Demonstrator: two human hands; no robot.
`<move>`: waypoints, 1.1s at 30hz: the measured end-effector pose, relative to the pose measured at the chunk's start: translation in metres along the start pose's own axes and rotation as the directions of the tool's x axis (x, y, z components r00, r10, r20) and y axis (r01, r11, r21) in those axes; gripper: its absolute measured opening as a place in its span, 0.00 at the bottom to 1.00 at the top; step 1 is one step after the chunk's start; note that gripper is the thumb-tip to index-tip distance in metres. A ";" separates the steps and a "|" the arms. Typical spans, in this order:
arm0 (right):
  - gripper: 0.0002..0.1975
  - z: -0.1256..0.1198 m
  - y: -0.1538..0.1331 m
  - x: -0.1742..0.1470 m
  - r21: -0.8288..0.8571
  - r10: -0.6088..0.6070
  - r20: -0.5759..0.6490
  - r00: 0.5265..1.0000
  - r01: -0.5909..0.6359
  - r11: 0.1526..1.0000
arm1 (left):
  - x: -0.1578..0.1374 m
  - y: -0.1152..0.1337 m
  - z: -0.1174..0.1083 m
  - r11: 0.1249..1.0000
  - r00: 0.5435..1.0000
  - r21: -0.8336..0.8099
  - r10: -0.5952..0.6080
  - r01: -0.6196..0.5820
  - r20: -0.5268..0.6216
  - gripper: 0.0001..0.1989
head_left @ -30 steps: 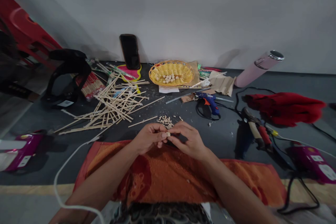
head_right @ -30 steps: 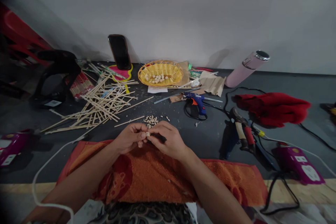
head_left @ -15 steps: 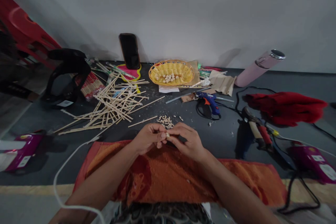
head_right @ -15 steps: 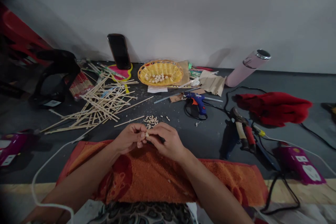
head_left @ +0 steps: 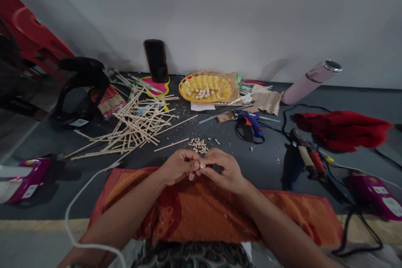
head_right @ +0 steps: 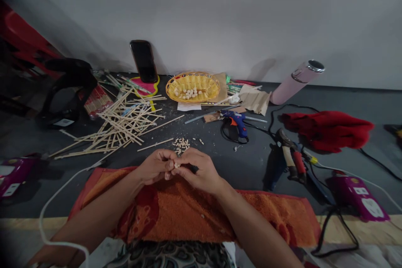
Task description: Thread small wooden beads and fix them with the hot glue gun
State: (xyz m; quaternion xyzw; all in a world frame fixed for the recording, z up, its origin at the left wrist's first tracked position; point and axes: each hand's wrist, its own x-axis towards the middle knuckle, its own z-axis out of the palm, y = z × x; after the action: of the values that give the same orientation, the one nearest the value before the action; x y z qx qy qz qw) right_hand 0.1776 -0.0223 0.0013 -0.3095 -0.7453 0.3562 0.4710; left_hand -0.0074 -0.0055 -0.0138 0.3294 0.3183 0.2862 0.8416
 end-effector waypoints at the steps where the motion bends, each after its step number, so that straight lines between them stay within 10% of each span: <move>1: 0.09 0.000 0.000 0.000 0.010 0.001 0.005 1.000 -0.001 1.000 | 0.000 0.000 0.000 1.000 1.000 0.005 -0.001 0.001 0.002 0.15; 33: 0.11 -0.003 0.000 0.001 -0.086 -0.007 0.023 1.000 0.009 0.996 | 0.002 0.000 0.000 1.000 0.998 0.028 0.000 0.002 -0.059 0.16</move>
State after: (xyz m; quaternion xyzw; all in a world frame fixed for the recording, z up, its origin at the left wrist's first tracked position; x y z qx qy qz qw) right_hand 0.1797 -0.0206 0.0030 -0.3227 -0.7666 0.3253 0.4498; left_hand -0.0064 -0.0043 -0.0142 0.3323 0.3472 0.2911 0.8272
